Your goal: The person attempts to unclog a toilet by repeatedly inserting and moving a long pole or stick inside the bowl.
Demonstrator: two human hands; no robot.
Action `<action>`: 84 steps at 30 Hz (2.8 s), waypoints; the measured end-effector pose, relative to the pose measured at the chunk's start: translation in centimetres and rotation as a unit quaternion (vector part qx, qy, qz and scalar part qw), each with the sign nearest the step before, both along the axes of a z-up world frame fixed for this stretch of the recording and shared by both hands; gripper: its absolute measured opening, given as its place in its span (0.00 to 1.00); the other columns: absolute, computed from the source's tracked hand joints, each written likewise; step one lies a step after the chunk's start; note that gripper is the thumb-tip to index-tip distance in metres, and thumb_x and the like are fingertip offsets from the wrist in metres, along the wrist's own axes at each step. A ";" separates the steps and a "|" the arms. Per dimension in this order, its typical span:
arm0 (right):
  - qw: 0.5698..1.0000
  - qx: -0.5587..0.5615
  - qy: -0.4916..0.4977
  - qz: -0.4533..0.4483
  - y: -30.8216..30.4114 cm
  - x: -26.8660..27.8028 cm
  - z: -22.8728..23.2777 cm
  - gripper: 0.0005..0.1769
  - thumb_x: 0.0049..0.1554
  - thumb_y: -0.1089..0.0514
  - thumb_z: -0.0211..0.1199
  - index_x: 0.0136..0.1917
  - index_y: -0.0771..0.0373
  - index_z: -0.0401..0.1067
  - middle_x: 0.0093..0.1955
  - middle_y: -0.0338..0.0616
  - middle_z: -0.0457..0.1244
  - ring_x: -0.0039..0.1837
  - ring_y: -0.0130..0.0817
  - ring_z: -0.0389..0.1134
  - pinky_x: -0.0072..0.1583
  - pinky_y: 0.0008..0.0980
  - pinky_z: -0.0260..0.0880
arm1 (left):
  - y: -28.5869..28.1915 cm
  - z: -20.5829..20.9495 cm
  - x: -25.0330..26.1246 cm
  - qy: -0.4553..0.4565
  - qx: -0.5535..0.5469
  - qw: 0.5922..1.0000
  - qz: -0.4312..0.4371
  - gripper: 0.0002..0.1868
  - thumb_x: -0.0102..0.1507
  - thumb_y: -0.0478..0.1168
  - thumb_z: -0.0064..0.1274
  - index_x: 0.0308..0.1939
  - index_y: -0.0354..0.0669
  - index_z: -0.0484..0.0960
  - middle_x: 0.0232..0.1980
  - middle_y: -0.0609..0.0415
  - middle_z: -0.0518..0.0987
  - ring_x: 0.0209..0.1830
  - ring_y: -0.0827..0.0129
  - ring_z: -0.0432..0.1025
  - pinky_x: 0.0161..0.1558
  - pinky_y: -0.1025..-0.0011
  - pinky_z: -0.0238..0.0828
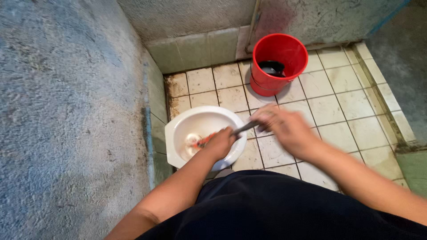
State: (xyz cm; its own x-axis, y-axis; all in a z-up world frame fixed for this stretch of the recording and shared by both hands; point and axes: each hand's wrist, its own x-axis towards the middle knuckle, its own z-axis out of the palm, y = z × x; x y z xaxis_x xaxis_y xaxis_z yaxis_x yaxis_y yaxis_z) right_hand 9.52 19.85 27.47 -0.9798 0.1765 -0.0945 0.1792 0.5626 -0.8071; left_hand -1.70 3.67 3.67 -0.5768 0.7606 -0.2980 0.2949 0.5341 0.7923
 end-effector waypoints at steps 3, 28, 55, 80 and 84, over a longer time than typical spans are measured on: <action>0.994 0.100 0.027 -0.030 2.2 1.6 5.7 0.17 0.66 0.59 0.46 0.58 0.59 0.75 0.46 0.43 0.73 0.48 0.31 0.75 0.55 0.33 0.76 | 5.0 5.6 0.1 0.028 0.054 0.997 0.037 0.21 0.69 0.51 0.47 0.46 0.34 0.71 0.48 0.32 0.77 0.51 0.39 0.72 0.52 0.49 0.67; 0.970 0.185 0.109 -0.116 2.1 4.3 11.6 0.17 0.71 0.51 0.45 0.54 0.67 0.68 0.48 0.43 0.71 0.44 0.28 0.73 0.48 0.27 0.74 | 7.3 14.9 3.3 -0.041 -0.016 0.997 -0.068 0.28 0.67 0.61 0.44 0.49 0.37 0.70 0.48 0.34 0.80 0.50 0.40 0.75 0.49 0.49 0.69; 0.980 0.026 0.021 0.197 5.6 6.6 -4.5 0.16 0.59 0.57 0.55 0.61 0.56 0.66 0.54 0.50 0.70 0.54 0.54 0.73 0.53 0.45 0.74 | 5.0 4.4 10.1 -0.006 -0.047 0.994 0.096 0.21 0.64 0.39 0.52 0.60 0.41 0.72 0.66 0.38 0.70 0.63 0.44 0.68 0.61 0.57 0.66; 0.981 -0.008 0.177 0.081 9.6 10.1 5.6 0.09 0.65 0.60 0.51 0.54 0.62 0.70 0.46 0.43 0.71 0.46 0.33 0.72 0.51 0.33 0.72 | 11.1 7.6 11.1 0.049 0.118 0.975 0.181 0.13 0.70 0.42 0.41 0.55 0.39 0.70 0.49 0.33 0.78 0.52 0.38 0.73 0.51 0.51 0.69; 0.981 0.006 -0.166 0.097 7.0 9.8 2.6 0.12 0.68 0.53 0.52 0.61 0.52 0.72 0.42 0.47 0.70 0.47 0.33 0.72 0.54 0.36 0.74 | 6.9 6.6 11.7 0.043 0.011 0.995 0.088 0.15 0.67 0.41 0.45 0.53 0.35 0.67 0.53 0.28 0.74 0.55 0.35 0.70 0.56 0.51 0.65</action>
State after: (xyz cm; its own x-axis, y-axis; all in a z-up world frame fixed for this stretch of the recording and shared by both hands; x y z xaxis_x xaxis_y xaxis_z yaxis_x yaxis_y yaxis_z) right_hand 19.28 26.84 30.07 -0.9105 -0.0061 -0.4134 0.3203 0.6217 -0.7147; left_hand 9.99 10.62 10.28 -0.7238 0.6520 -0.2257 0.2660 0.5656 0.7807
